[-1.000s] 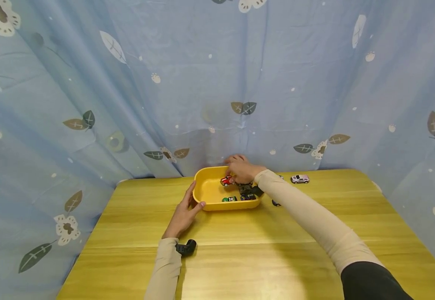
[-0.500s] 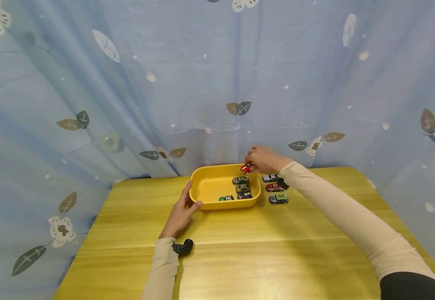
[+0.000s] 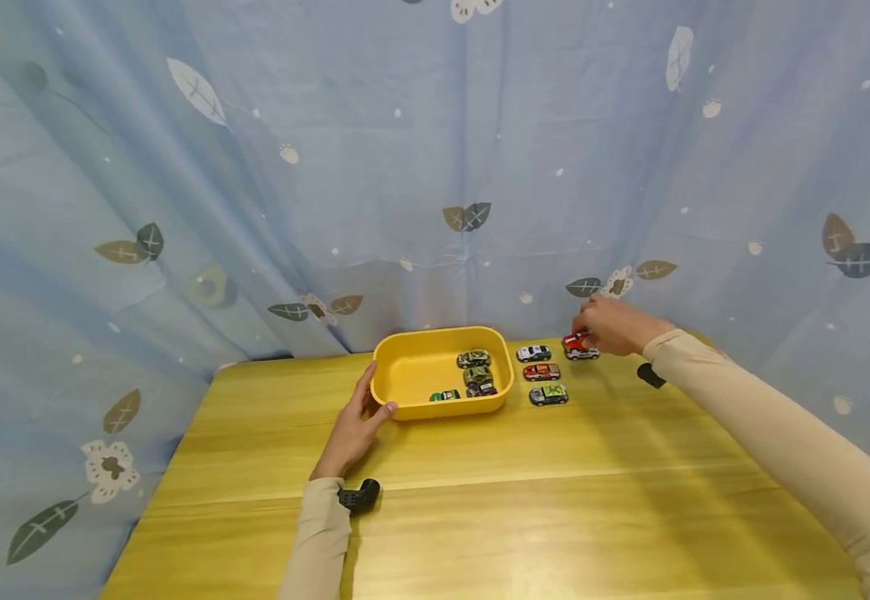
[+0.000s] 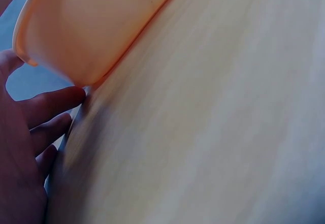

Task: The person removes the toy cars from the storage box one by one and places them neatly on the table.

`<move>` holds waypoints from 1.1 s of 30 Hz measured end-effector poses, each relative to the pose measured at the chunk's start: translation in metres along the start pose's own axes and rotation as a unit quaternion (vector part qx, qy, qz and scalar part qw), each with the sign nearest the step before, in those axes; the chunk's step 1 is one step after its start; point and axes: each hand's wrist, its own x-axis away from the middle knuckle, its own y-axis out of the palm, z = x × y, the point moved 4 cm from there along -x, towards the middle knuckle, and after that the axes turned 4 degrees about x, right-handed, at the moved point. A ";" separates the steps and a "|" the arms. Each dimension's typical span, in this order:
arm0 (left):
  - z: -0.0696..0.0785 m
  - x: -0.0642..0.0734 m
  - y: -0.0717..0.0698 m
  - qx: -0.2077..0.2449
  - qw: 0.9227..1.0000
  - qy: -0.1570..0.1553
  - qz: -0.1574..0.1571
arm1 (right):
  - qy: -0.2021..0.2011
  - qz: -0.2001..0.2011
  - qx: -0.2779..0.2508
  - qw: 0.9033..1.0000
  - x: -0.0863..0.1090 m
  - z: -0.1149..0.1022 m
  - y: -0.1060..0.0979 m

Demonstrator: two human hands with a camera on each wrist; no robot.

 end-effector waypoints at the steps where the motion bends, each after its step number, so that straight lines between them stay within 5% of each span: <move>1: 0.000 0.000 0.000 -0.003 1.000 -0.001 0.000 | -0.001 0.003 0.003 1.000 0.004 0.002 0.003; 16: 0.000 0.001 -0.001 0.000 1.000 -0.002 -0.003 | 0.012 0.013 0.001 1.000 0.023 0.010 0.060; 24: 0.004 0.000 -0.002 0.000 1.000 0.001 0.000 | 0.017 0.054 0.012 0.998 0.023 0.017 0.074; 33: 0.004 0.001 -0.001 -0.007 1.000 0.001 0.003 | 0.028 0.058 -0.001 0.998 0.024 0.018 0.082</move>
